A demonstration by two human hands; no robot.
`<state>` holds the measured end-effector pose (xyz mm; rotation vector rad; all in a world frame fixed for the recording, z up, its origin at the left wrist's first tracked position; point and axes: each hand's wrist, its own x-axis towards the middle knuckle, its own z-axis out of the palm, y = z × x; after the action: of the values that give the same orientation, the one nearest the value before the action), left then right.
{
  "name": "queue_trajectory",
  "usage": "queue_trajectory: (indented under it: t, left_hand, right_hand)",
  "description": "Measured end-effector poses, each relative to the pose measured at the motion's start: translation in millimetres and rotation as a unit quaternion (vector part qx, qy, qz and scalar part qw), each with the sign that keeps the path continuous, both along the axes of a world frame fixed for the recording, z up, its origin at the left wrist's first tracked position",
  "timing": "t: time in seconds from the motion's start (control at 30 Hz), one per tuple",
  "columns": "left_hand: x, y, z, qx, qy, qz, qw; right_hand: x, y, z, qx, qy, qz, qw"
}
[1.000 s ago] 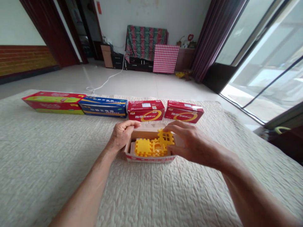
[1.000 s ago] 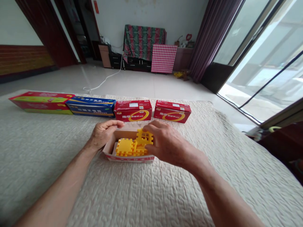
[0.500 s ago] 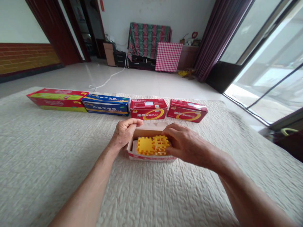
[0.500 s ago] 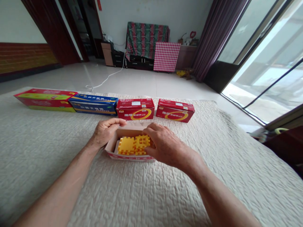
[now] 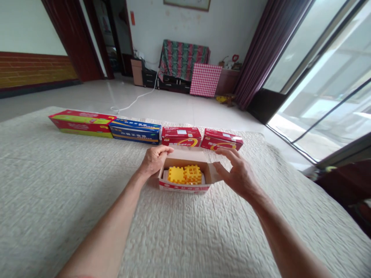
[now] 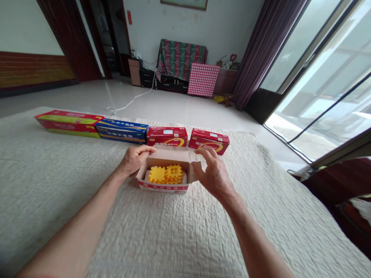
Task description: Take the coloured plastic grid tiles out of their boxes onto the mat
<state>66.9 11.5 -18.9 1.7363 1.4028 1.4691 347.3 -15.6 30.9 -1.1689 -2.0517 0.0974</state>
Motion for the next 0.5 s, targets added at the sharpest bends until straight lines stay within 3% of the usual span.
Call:
queue_trajectory:
  t: [0.1,0.2,0.37,0.5]
  left_hand:
    - [-9,2,0.3,0.004,-0.065,0.025,0.998]
    - [-16,-2,-3.2,-0.015,-0.186,0.068,0.980]
    - [-10,-22,-10.6,-0.071,-0.401,0.140,0.902]
    - [-1,-35,-19.1,-0.068,-0.513,0.150,0.842]
  right_hand:
    - [2,1,-23.9,-0.021,0.120,-0.076,0.990]
    - [-3,-4,-45.6,-0.059,0.242,-0.135,0.959]
    - [-20,-22,-73.3,-0.052,0.347,-0.176,0.920]
    - [-28,-30,-91.7,-0.002,0.314,-0.134,0.940]
